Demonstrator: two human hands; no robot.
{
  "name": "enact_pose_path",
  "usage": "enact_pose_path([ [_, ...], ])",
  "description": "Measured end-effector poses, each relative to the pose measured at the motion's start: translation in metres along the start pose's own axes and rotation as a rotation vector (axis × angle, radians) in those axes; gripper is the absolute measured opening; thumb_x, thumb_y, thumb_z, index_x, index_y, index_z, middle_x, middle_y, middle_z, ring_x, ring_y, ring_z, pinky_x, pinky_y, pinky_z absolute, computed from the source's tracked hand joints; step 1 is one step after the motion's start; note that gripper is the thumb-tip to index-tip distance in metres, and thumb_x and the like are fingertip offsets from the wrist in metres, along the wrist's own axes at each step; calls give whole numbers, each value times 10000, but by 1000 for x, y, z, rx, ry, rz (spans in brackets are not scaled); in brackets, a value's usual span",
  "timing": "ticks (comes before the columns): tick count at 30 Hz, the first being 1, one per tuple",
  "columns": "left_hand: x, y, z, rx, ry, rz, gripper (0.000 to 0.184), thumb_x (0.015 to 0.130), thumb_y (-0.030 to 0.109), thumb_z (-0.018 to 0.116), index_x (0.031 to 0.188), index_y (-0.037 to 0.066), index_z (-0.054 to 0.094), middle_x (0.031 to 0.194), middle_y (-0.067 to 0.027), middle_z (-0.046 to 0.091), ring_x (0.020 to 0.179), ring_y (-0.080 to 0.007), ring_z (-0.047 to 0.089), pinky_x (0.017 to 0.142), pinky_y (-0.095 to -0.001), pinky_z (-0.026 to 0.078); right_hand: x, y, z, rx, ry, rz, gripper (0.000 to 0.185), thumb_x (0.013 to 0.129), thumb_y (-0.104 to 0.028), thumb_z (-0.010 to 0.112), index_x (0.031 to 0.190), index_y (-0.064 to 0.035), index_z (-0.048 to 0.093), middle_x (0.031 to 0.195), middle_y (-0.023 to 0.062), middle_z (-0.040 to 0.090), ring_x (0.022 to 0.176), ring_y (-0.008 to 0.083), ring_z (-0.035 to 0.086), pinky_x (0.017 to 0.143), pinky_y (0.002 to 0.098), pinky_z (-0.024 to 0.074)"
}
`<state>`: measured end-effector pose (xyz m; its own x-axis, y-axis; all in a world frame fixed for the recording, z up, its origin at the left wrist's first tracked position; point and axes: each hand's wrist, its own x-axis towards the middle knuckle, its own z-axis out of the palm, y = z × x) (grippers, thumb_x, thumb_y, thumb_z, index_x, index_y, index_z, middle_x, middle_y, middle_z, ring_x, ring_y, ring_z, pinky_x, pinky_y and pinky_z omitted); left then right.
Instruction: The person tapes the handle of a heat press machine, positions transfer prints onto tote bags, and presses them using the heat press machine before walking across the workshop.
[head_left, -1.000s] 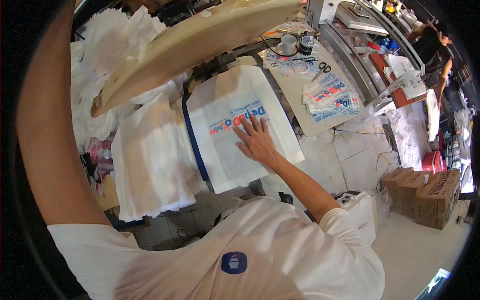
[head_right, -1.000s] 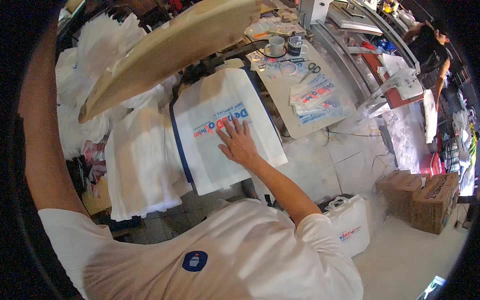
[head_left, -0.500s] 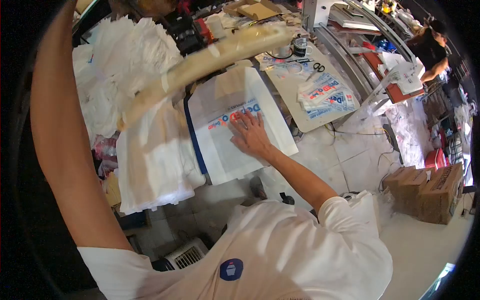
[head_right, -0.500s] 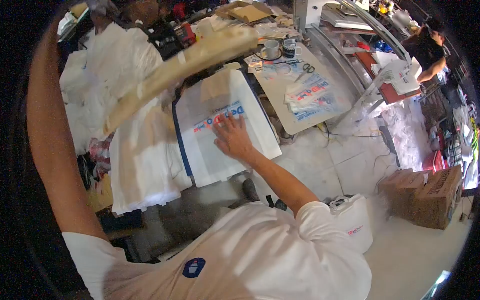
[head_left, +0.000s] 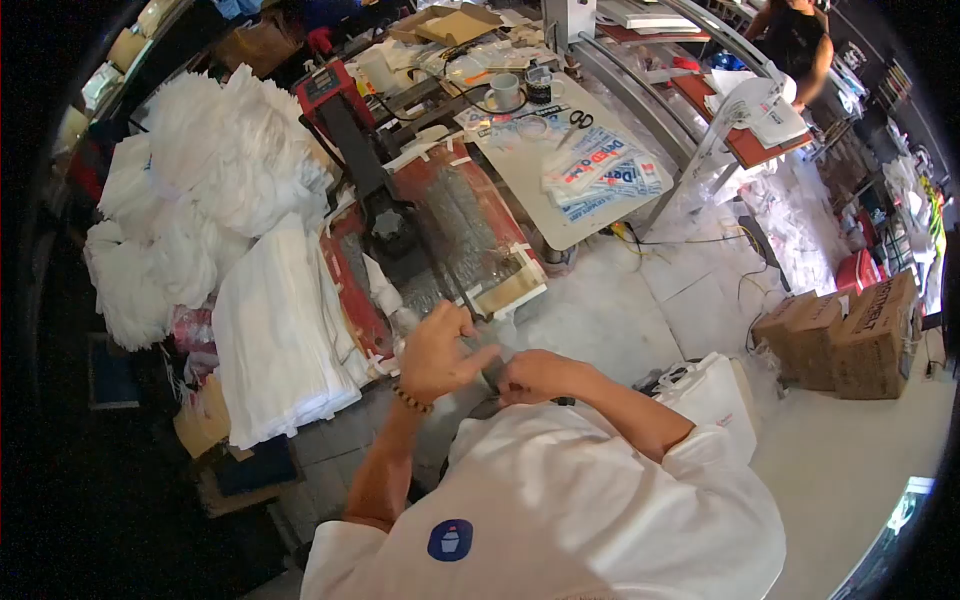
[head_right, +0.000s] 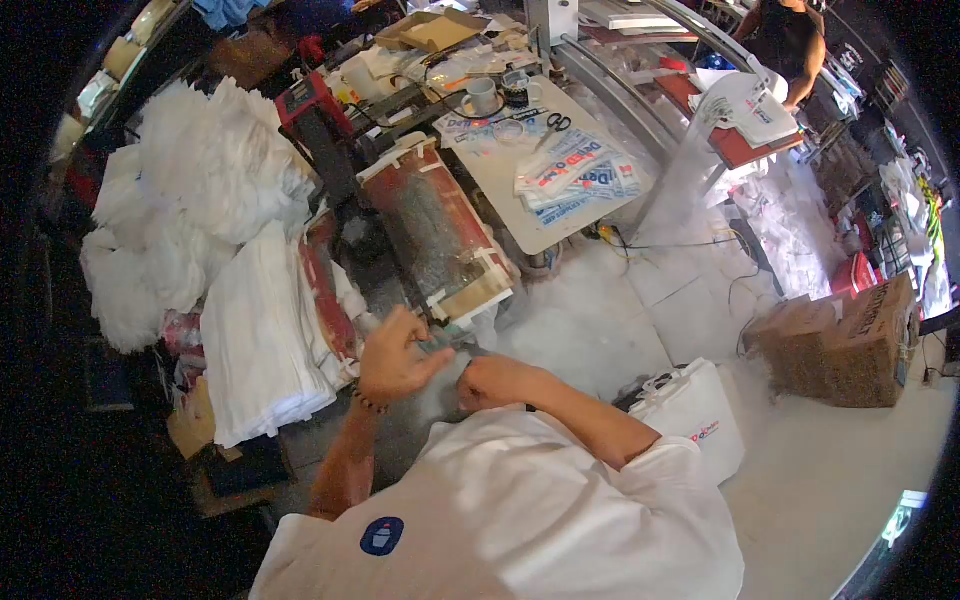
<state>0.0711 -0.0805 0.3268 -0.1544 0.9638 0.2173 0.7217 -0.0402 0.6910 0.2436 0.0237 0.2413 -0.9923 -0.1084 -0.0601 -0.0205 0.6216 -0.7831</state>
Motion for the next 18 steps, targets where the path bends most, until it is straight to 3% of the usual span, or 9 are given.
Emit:
enact_pose_path([
  [1,-2,-2,5,33,69,-42,207,784,185,740,785,29,603,741,-79,522,651,-201,502,601,-317,403,-1,-8,-11,1,6,12,229,812,-259,626,724,-48,635,716,141,656,707,370,628,630,469,487],
  [4,2,-10,6,20,85,-37,211,815,167,722,774,26,571,717,-58,504,598,-173,497,551,-312,408,7,-24,-33,-57,50,-47,215,823,-258,636,749,-56,638,703,141,646,699,369,622,626,477,483],
  [8,5,-12,2,-80,134,-105,169,831,139,705,798,13,597,744,-62,534,626,-166,531,571,-300,427,17,-60,-57,-100,50,-109,244,827,-278,650,728,-56,632,679,139,634,673,373,612,619,477,479],
  [11,13,-27,-17,-165,150,-62,125,833,119,701,838,13,634,779,-65,569,670,-159,569,613,-286,462,35,-68,-54,-132,173,-221,271,827,-295,659,730,-45,623,715,136,626,700,362,611,622,473,476],
  [13,28,-34,-42,-125,281,-58,115,829,110,703,874,16,655,818,-66,597,708,-163,587,666,-276,486,51,-63,-47,-215,357,-414,271,846,-346,647,814,-78,624,804,101,602,734,311,605,603,420,449],
  [16,50,-90,-68,-134,405,-151,178,813,170,733,887,25,660,841,-74,607,739,-165,594,694,-272,489,70,-72,-50,-435,489,-469,362,814,-412,671,935,-79,596,855,102,593,798,302,613,651,412,468],
  [18,63,-128,-78,334,679,-95,318,785,258,767,957,21,645,844,-92,609,729,-164,594,693,-278,494,81,-65,-36,-491,498,-392,426,790,-444,685,975,-77,571,848,105,597,796,305,618,652,415,480],
])
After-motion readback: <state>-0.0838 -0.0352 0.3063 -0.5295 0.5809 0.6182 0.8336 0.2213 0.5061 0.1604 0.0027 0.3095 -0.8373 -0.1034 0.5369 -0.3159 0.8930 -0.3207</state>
